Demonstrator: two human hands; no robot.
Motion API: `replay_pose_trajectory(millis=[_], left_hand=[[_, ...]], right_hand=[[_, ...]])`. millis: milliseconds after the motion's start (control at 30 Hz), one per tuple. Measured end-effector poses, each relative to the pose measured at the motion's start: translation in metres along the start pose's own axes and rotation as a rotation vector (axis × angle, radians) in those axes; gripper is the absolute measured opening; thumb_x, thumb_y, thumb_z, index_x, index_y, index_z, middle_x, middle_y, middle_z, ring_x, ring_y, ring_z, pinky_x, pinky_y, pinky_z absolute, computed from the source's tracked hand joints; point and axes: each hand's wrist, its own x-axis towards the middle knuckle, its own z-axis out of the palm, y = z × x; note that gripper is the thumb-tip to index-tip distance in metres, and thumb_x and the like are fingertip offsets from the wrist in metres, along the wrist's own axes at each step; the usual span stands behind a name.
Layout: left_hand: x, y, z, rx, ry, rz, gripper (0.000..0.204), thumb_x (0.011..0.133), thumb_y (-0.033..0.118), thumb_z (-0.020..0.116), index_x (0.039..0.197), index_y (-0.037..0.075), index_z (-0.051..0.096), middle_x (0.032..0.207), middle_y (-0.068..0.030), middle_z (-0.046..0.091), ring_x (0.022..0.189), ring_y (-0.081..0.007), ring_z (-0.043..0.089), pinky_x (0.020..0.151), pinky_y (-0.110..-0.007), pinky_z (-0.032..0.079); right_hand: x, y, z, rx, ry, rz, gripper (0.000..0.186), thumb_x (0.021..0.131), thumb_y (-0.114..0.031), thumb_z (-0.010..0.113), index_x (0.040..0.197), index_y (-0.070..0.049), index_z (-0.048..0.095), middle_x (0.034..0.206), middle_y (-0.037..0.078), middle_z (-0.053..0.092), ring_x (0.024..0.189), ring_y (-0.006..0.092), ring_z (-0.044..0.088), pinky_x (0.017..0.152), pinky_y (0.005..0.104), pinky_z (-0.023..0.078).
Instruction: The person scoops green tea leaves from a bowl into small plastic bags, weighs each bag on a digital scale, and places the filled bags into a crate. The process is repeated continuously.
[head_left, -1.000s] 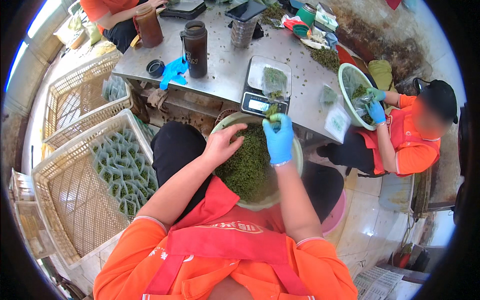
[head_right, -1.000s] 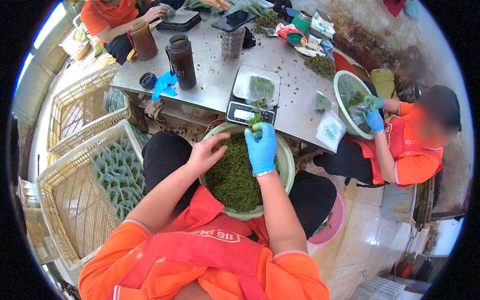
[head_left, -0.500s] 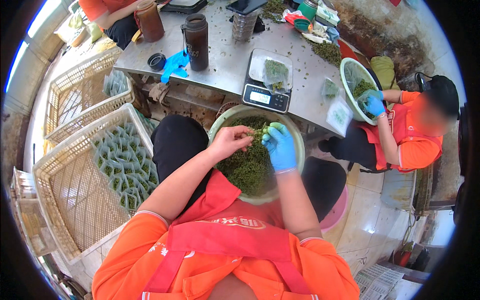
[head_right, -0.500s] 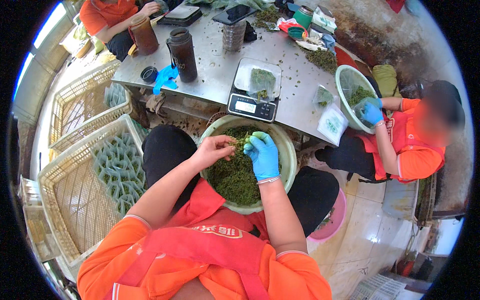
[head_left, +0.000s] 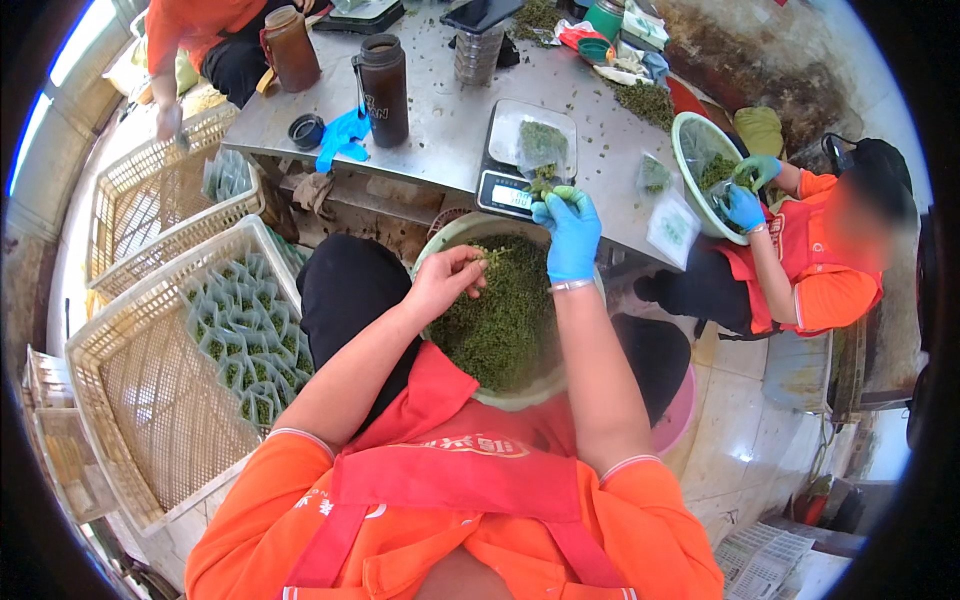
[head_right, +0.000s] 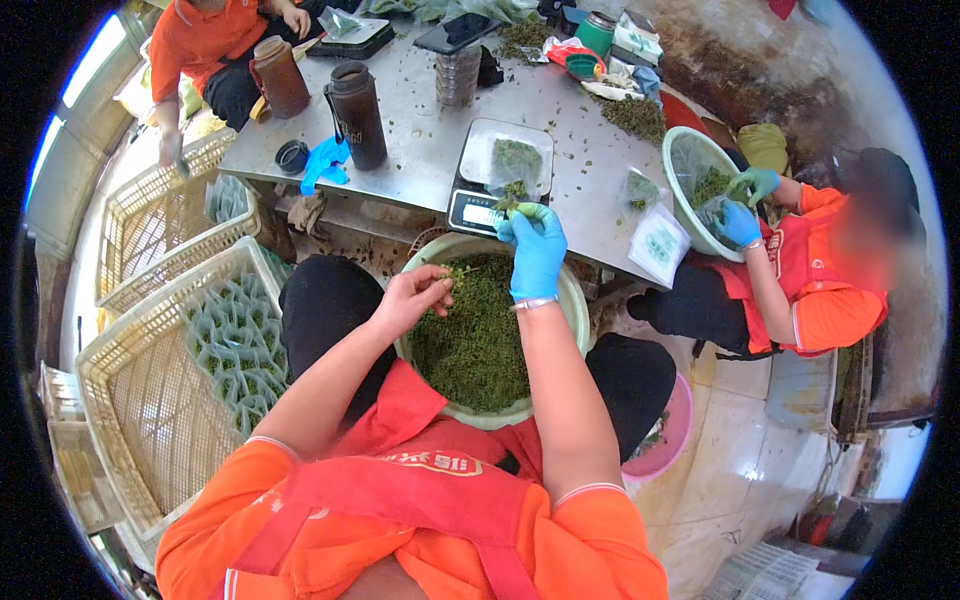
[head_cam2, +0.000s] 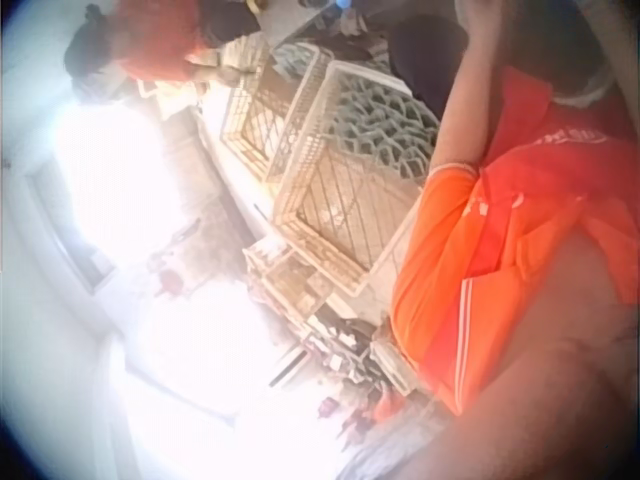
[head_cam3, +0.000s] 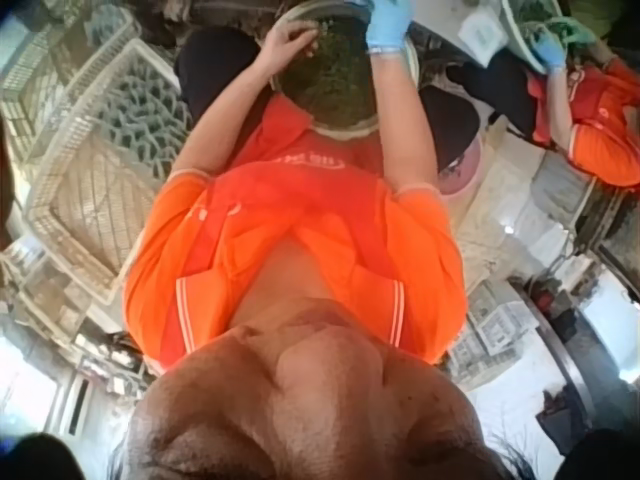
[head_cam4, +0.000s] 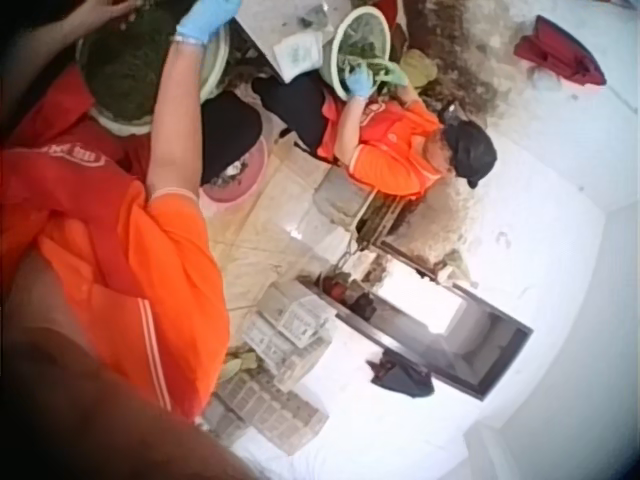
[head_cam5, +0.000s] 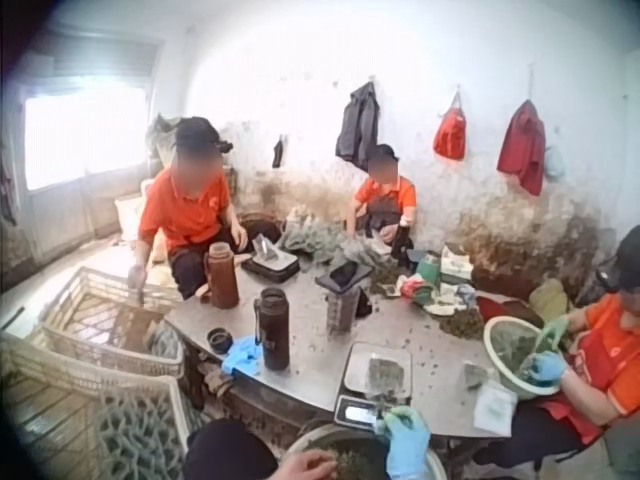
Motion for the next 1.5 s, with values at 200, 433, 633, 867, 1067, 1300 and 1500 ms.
replay_pose_trajectory(millis=[200, 433, 633, 867, 1067, 1300, 1500], left_hand=[[-0.002, 0.002, -0.001, 0.016, 0.017, -0.012, 0.027, 0.089, 0.014, 0.055, 0.108, -0.005, 0.054, 0.076, -0.0058, 0.062, 0.062, -0.0085, 0.057, 0.055, -0.022, 0.048], [-0.002, -0.002, 0.000, 0.004, 0.009, -0.008, 0.026, 0.090, 0.016, 0.055, 0.106, -0.004, 0.056, 0.074, -0.0049, 0.061, 0.062, -0.0084, 0.058, 0.056, -0.022, 0.048], [-0.001, -0.002, 0.002, -0.054, -0.020, -0.021, 0.024, 0.090, 0.017, 0.056, 0.102, -0.004, 0.058, 0.073, -0.0039, 0.060, 0.063, -0.0081, 0.057, 0.056, -0.022, 0.049], [-0.002, 0.007, 0.009, -0.048, -0.105, -0.081, 0.018, 0.087, 0.012, 0.059, 0.095, -0.004, 0.058, 0.070, -0.0029, 0.060, 0.060, -0.0080, 0.057, 0.056, -0.022, 0.050], [-0.011, 0.012, 0.008, 0.621, -0.011, 0.128, 0.016, 0.075, 0.016, 0.065, 0.086, 0.004, 0.064, 0.062, -0.0019, 0.059, 0.055, -0.0088, 0.057, 0.052, -0.025, 0.046], [-0.009, 0.006, 0.004, 0.786, 0.200, 0.190, 0.020, 0.068, 0.025, 0.064, 0.083, 0.012, 0.066, 0.059, -0.0063, 0.059, 0.056, -0.0237, 0.060, 0.053, -0.034, 0.047], [-0.014, 0.006, 0.010, 0.855, -0.182, 0.425, 0.027, 0.076, 0.032, 0.064, 0.099, 0.017, 0.063, 0.071, -0.0065, 0.064, 0.064, -0.0252, 0.063, 0.058, -0.034, 0.050]], right_hand=[[0.020, 0.029, 0.025, -0.041, 0.121, -0.231, 0.030, 0.081, 0.006, 0.050, 0.111, 0.002, 0.055, 0.089, 0.009, 0.061, 0.072, 0.0161, 0.063, 0.067, 0.0276, 0.052], [0.007, 0.018, 0.004, -1.058, -0.129, -0.541, 0.036, 0.086, -0.005, 0.048, 0.121, -0.004, 0.052, 0.120, 0.015, 0.054, 0.062, 0.0142, 0.060, 0.058, 0.0272, 0.050], [-0.068, -0.020, -0.009, -0.646, -0.173, 0.086, 0.036, 0.086, -0.012, 0.060, 0.120, -0.004, 0.054, 0.098, 0.006, 0.062, 0.053, 0.0045, 0.049, 0.049, 0.0201, 0.046], [-0.081, 0.001, -0.020, -0.361, -0.364, 0.295, 0.020, 0.083, -0.002, 0.060, 0.103, -0.001, 0.060, 0.084, 0.005, 0.062, 0.065, 0.0105, 0.058, 0.059, 0.0230, 0.049], [-0.084, 0.019, -0.024, -0.609, -0.337, 0.081, 0.012, 0.081, -0.002, 0.061, 0.093, 0.000, 0.061, 0.077, 0.004, 0.062, 0.059, 0.0091, 0.058, 0.053, 0.0226, 0.047], [-0.085, 0.010, -0.034, -0.386, -0.239, 0.234, 0.013, 0.083, -0.004, 0.058, 0.096, -0.002, 0.060, 0.073, 0.004, 0.061, 0.057, 0.0111, 0.060, 0.050, 0.0229, 0.048], [-0.074, 0.008, -0.050, -1.141, -0.327, -0.398, 0.029, 0.086, -0.015, 0.056, 0.112, 0.000, 0.056, 0.109, 0.017, 0.059, 0.092, 0.0275, 0.061, 0.079, 0.0334, 0.050]])
